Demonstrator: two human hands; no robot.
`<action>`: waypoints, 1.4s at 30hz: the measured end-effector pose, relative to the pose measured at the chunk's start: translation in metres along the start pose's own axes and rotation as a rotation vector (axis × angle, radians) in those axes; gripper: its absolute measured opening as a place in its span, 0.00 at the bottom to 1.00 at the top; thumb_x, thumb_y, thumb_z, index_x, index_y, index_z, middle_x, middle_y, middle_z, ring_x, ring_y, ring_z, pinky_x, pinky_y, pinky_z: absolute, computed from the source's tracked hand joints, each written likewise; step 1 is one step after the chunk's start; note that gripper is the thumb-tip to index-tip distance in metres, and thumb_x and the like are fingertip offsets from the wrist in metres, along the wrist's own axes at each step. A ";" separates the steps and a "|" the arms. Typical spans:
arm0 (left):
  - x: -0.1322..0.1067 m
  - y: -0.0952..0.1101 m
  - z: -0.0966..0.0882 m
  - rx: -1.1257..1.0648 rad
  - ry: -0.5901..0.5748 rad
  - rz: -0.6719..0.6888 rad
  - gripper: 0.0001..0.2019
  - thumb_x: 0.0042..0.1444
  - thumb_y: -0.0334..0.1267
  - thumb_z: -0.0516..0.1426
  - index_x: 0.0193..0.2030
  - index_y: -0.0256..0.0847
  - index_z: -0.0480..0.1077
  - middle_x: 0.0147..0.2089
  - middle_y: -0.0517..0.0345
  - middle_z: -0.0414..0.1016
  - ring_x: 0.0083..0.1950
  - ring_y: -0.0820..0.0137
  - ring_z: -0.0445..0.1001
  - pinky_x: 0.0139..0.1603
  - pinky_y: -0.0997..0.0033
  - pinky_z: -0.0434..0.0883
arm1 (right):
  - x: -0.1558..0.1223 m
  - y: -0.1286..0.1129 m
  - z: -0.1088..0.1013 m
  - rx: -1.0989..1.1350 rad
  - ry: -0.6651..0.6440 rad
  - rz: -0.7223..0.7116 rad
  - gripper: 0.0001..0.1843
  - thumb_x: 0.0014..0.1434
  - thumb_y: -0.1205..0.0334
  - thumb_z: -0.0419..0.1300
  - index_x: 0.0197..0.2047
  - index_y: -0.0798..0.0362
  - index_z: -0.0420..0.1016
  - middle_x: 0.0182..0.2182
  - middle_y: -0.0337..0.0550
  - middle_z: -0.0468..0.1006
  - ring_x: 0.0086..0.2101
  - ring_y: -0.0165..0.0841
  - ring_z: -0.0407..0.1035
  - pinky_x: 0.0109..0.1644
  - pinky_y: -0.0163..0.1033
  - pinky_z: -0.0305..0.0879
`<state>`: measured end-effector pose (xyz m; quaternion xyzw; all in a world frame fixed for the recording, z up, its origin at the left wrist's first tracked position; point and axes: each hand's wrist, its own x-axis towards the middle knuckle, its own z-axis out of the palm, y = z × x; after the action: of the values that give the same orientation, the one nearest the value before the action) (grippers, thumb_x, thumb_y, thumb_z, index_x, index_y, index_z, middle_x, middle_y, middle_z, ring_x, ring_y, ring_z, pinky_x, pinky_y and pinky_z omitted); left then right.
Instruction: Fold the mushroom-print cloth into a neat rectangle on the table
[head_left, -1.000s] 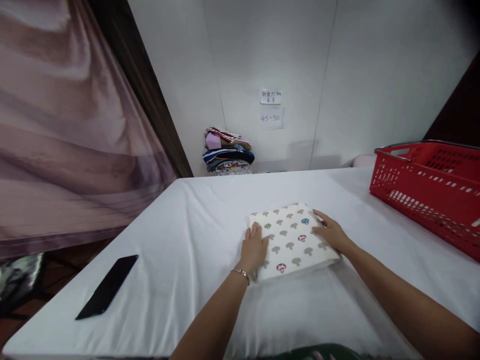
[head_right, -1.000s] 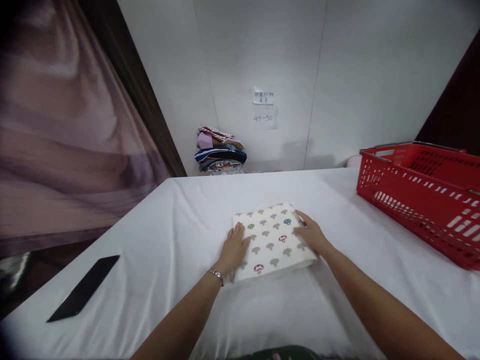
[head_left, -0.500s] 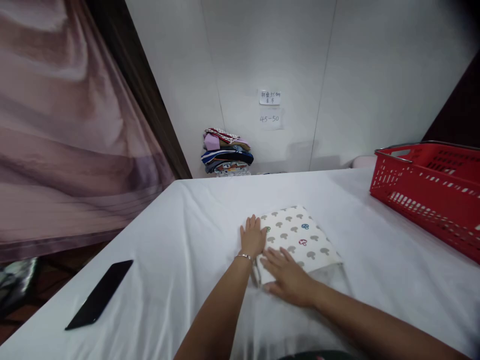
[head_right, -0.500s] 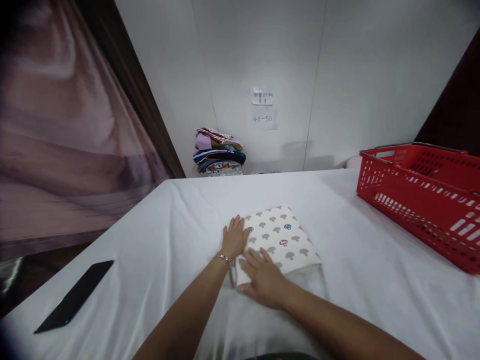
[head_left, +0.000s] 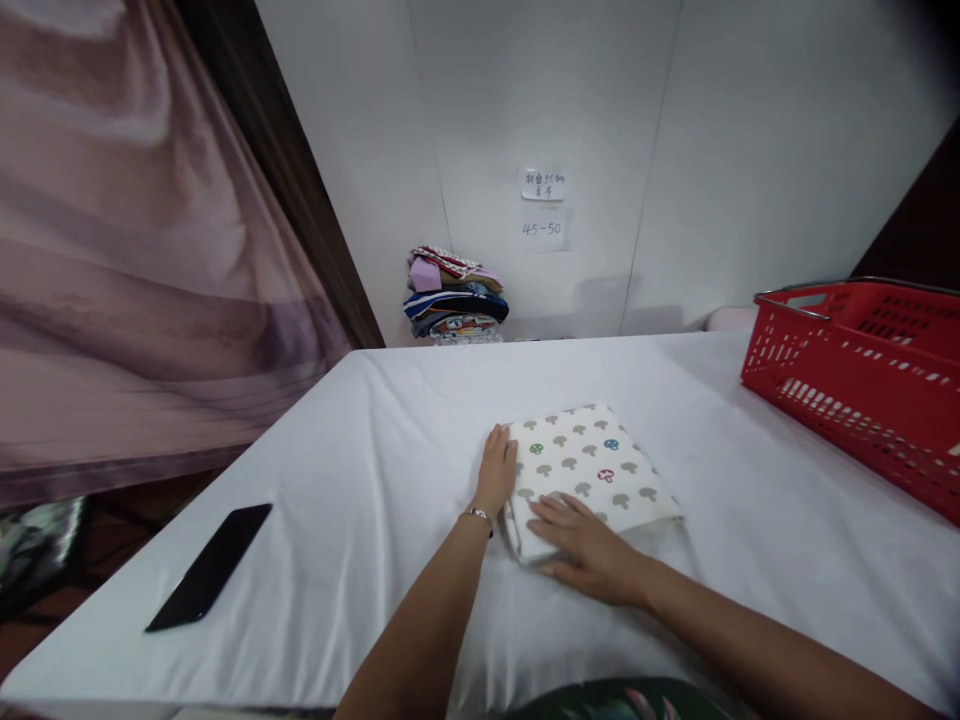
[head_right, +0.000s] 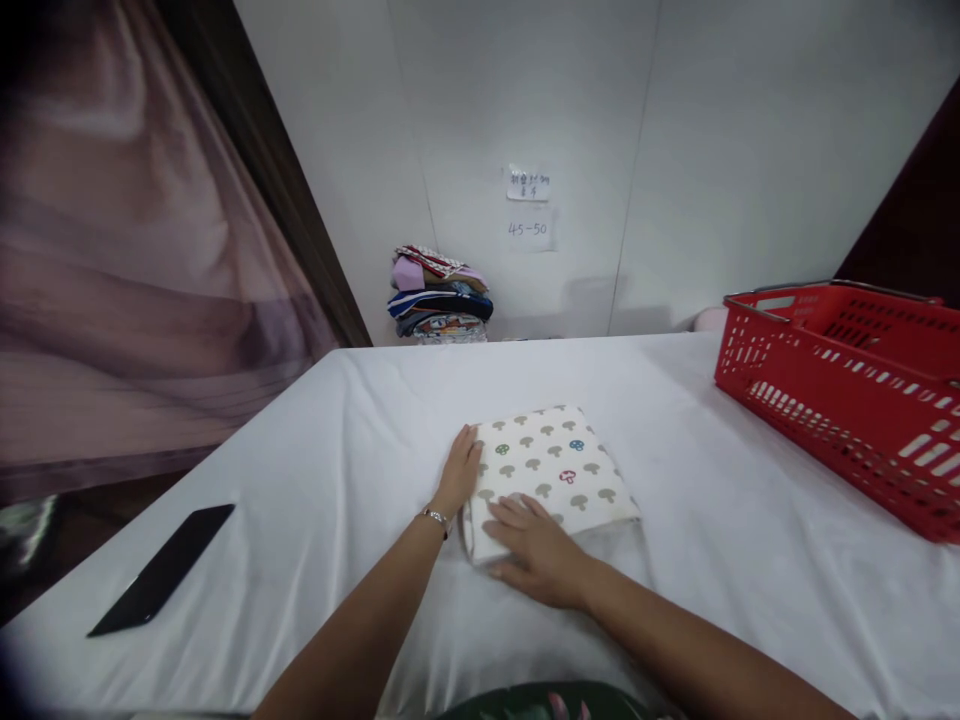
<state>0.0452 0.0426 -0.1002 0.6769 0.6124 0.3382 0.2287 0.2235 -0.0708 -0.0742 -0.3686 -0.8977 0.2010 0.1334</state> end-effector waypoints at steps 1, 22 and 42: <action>-0.006 -0.004 -0.004 -0.039 0.041 -0.041 0.21 0.61 0.42 0.44 0.58 0.38 0.61 0.64 0.49 0.57 0.64 0.66 0.56 0.62 0.64 0.56 | -0.007 0.004 -0.005 0.026 0.036 0.024 0.28 0.61 0.49 0.50 0.62 0.47 0.58 0.62 0.47 0.56 0.62 0.40 0.46 0.64 0.54 0.39; -0.083 -0.005 -0.021 -0.485 -0.094 -0.447 0.04 0.50 0.31 0.55 0.34 0.37 0.69 0.24 0.63 0.71 0.21 0.78 0.67 0.25 0.77 0.65 | 0.065 -0.024 -0.002 -0.182 0.018 0.400 0.11 0.58 0.55 0.52 0.31 0.53 0.68 0.31 0.45 0.76 0.32 0.35 0.68 0.30 0.36 0.51; -0.055 -0.004 -0.015 -0.334 -0.029 -0.278 0.11 0.49 0.38 0.51 0.21 0.38 0.70 0.23 0.61 0.71 0.29 0.73 0.68 0.29 0.76 0.61 | 0.058 -0.017 0.013 0.241 0.203 0.353 0.06 0.52 0.65 0.50 0.25 0.51 0.64 0.17 0.32 0.66 0.20 0.27 0.60 0.25 0.31 0.53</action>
<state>0.0301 -0.0123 -0.1026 0.5433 0.6320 0.3905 0.3910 0.1680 -0.0430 -0.0726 -0.5198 -0.7708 0.2888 0.2286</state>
